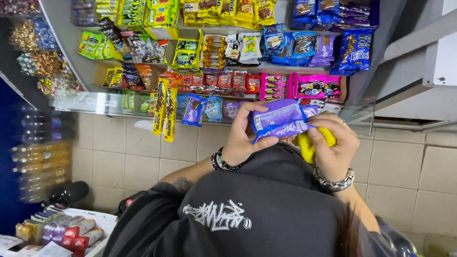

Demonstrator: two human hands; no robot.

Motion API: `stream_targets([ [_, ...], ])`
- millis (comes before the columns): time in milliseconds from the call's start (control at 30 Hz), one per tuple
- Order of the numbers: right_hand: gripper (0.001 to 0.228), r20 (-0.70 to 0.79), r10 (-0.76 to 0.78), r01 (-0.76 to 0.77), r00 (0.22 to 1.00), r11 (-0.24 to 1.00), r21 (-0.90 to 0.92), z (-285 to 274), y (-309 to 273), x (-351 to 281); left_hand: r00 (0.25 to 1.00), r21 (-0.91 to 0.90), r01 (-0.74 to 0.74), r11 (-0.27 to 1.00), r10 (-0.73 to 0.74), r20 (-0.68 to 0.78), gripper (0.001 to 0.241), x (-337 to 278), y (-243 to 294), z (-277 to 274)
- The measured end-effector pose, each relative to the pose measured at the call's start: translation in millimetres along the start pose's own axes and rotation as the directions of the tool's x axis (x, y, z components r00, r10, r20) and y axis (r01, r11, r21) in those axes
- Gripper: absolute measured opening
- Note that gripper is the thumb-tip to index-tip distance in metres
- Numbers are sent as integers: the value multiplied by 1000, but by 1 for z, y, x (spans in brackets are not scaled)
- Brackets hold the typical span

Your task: The person wipes the front of a glass display shelf with a yellow cloth. They then pick up various packaged snack items, wipe them individually with the cloth, and place them back on the shelf.

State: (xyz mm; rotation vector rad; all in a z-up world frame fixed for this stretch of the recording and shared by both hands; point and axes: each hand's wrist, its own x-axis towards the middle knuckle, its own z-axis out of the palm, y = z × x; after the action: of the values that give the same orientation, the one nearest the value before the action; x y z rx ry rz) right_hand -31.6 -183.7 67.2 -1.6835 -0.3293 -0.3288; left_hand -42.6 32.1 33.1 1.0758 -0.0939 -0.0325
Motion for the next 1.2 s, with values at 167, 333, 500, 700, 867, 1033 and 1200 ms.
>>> stream_targets([
  [167, 18, -15, 46, -45, 999, 998, 34, -2, 5, 0, 999, 22, 31, 999, -30, -13, 67, 1, 12, 10],
  [333, 17, 47, 51, -50, 998, 999, -7, -7, -2, 8, 997, 36, 51, 998, -49, -57, 67, 1, 17, 3],
  [500, 21, 245, 539, -274, 806, 706, -653, -37, 4, 24, 959, 464, -134, 875, 233, -161, 88, 17, 22, -47],
  [700, 26, 8, 718, -86, 696, 94, -992, -92, 155, -20, 946, 825, 288, 487, -11, -324, 85, 19, -6, -157],
  [867, 53, -106, 834, -145, 542, -31, -989, -53, 173, -12, 918, 936, 353, 5, -193, -345, 58, 29, -73, -180],
  [1033, 97, -111, 841, -103, 529, -66, -992, 2, 184, -15, 944, 877, 190, -441, -164, -287, 80, 29, -138, -200],
  [1200, 83, -71, 691, -36, 719, -65, -997, 12, 211, -35, 994, 929, 95, -359, -16, -108, 73, 16, -115, -199],
])
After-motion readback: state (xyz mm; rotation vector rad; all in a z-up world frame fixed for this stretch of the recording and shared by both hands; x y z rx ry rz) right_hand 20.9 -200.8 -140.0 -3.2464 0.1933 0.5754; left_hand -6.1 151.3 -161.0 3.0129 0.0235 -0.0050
